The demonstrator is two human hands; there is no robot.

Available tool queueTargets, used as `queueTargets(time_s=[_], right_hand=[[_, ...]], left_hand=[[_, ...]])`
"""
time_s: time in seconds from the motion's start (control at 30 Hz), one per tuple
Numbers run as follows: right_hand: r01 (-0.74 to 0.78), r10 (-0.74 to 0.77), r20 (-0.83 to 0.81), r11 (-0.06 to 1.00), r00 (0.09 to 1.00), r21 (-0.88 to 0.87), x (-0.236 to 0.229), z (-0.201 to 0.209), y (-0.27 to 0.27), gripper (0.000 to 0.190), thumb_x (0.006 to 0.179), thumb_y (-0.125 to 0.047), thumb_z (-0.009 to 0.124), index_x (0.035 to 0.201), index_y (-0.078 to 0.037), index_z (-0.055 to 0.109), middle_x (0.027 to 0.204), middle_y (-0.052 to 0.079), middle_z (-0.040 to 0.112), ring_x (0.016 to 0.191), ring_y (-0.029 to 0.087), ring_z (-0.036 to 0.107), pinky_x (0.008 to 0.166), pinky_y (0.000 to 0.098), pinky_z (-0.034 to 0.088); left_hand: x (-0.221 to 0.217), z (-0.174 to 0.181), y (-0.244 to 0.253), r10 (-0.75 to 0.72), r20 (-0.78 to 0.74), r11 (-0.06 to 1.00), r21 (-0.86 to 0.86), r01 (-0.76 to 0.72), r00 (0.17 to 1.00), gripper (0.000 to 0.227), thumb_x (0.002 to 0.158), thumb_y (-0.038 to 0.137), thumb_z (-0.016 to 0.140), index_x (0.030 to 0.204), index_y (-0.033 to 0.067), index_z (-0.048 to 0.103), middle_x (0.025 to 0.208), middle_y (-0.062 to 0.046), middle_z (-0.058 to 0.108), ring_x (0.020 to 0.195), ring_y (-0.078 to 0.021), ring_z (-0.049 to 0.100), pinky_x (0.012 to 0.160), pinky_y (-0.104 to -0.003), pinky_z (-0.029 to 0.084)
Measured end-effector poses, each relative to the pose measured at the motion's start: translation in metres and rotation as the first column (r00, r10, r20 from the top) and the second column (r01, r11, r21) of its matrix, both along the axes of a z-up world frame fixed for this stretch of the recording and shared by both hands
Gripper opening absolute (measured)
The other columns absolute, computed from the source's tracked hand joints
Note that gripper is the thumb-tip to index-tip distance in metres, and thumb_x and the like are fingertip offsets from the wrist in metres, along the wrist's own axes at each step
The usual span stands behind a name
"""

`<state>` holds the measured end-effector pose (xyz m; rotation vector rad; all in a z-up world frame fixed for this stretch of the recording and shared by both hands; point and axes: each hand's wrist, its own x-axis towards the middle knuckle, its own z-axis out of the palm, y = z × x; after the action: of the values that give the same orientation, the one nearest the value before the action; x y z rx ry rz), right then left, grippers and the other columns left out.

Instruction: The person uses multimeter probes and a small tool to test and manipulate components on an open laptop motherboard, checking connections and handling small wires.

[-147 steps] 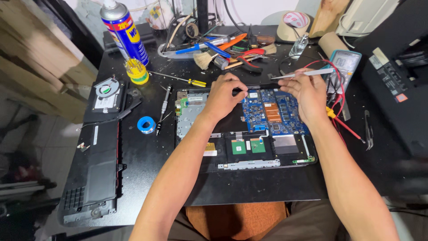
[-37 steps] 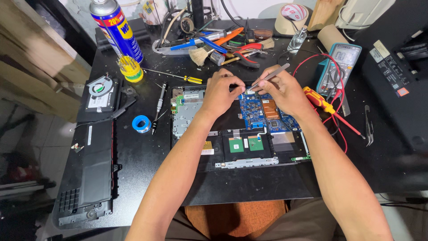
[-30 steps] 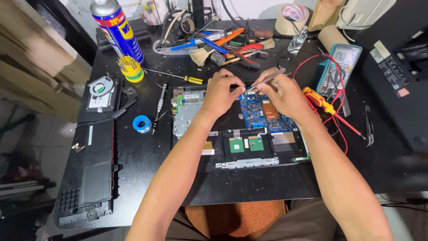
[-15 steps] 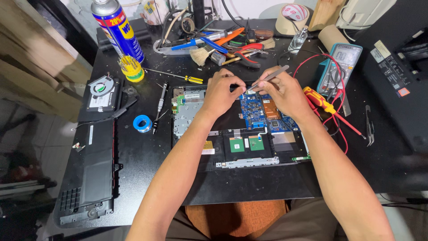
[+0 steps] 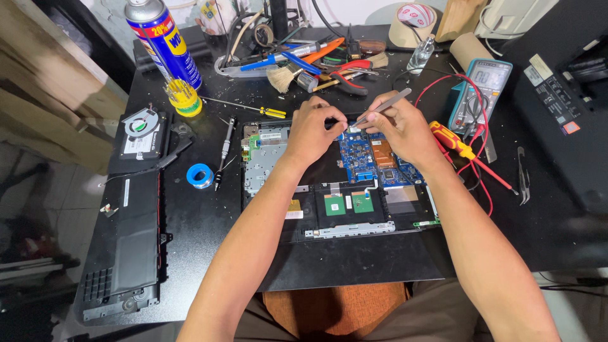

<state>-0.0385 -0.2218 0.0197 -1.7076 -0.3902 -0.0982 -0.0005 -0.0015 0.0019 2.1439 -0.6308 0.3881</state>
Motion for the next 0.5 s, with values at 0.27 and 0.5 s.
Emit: queueTargets(time_s=[0.27, 0.5], right_hand=[[-0.009, 0.009, 0.009, 1.000, 1.000, -0.003, 0.0001, 0.0014, 0.0005, 0.017, 0.107, -0.008, 0.057, 0.121, -0.003, 0.050, 0.109, 0.013, 0.072, 0.106, 0.022, 0.075, 0.088, 0.0320, 0.062], [0.012, -0.009, 0.040, 0.997, 0.999, -0.072, -0.0031, 0.0072, 0.0025, 0.014, 0.109, -0.009, 0.055, 0.120, -0.003, 0.050, 0.106, 0.013, 0.072, 0.103, 0.021, 0.075, 0.087, 0.0322, 0.063]], left_hand=[[0.0007, -0.0011, 0.0000, -0.002, 0.005, 1.000, -0.001, 0.002, 1.000, 0.009, 0.080, 0.022, 0.084, 0.087, 0.0193, 0.080, 0.100, -0.003, 0.062, 0.104, -0.0262, 0.058, 0.091, -0.043, 0.042], [0.0010, -0.0018, 0.0005, -0.008, 0.020, 1.000, -0.011, 0.009, 1.000, 0.009, 0.080, 0.022, 0.084, 0.088, 0.0193, 0.080, 0.098, -0.003, 0.062, 0.103, -0.0263, 0.059, 0.091, -0.043, 0.042]])
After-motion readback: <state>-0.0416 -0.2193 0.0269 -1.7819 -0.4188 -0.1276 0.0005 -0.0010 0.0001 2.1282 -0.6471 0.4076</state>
